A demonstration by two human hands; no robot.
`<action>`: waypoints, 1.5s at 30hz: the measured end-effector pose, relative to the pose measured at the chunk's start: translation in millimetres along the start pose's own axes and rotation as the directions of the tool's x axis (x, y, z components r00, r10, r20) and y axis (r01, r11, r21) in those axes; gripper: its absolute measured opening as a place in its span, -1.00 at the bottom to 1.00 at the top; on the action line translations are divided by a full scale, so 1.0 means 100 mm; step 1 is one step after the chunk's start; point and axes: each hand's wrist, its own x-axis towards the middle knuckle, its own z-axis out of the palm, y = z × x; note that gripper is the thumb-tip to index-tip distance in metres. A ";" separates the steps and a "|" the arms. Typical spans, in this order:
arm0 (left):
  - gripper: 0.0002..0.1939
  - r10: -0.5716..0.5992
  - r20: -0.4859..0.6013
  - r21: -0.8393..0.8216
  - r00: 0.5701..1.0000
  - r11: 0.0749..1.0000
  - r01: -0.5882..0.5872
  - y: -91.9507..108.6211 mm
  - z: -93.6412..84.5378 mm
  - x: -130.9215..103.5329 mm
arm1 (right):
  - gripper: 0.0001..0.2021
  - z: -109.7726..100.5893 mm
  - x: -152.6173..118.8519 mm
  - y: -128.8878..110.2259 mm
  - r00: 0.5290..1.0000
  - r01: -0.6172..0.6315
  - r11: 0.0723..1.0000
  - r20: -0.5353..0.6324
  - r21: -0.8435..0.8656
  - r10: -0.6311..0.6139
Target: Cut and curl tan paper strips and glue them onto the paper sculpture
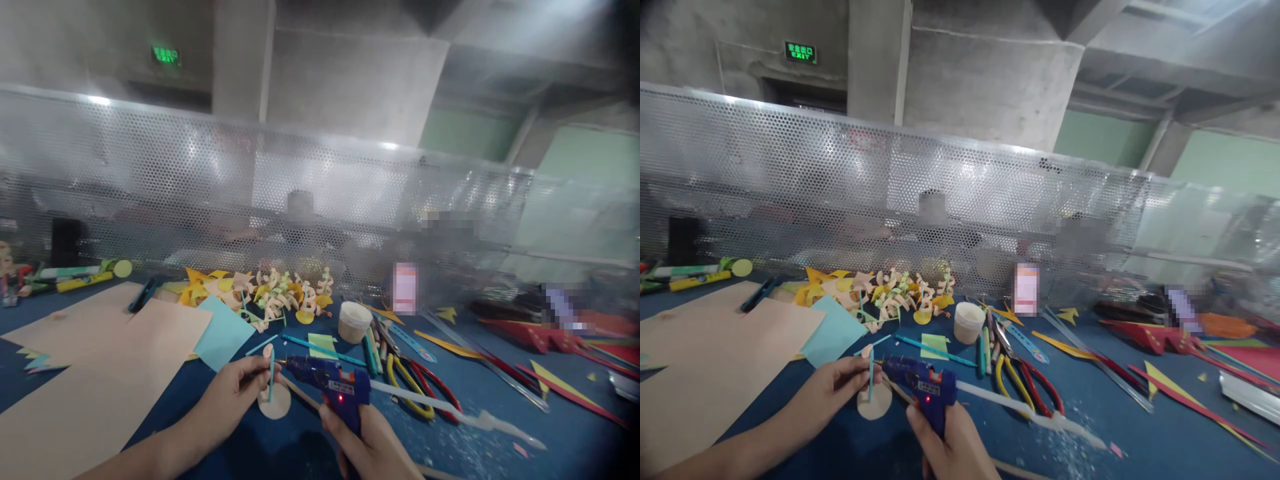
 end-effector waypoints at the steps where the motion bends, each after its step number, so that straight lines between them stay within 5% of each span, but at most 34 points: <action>1: -0.74 0.000 -0.001 -0.006 1.000 1.000 0.000 0.00 0.00 0.00 | -0.56 0.00 0.00 0.00 1.000 0.001 1.000 0.004 0.006 -0.001; 40: -0.73 -0.013 -0.007 -0.039 1.000 0.999 0.013 0.03 0.02 0.00 | -0.59 -0.04 -0.01 -0.04 0.999 0.031 0.998 0.045 -0.053 -0.029; 45: -0.74 -0.013 0.011 -0.024 1.000 1.000 0.013 0.05 0.01 0.01 | -0.59 -0.03 -0.01 -0.04 0.999 0.022 0.997 -0.034 -0.070 -0.025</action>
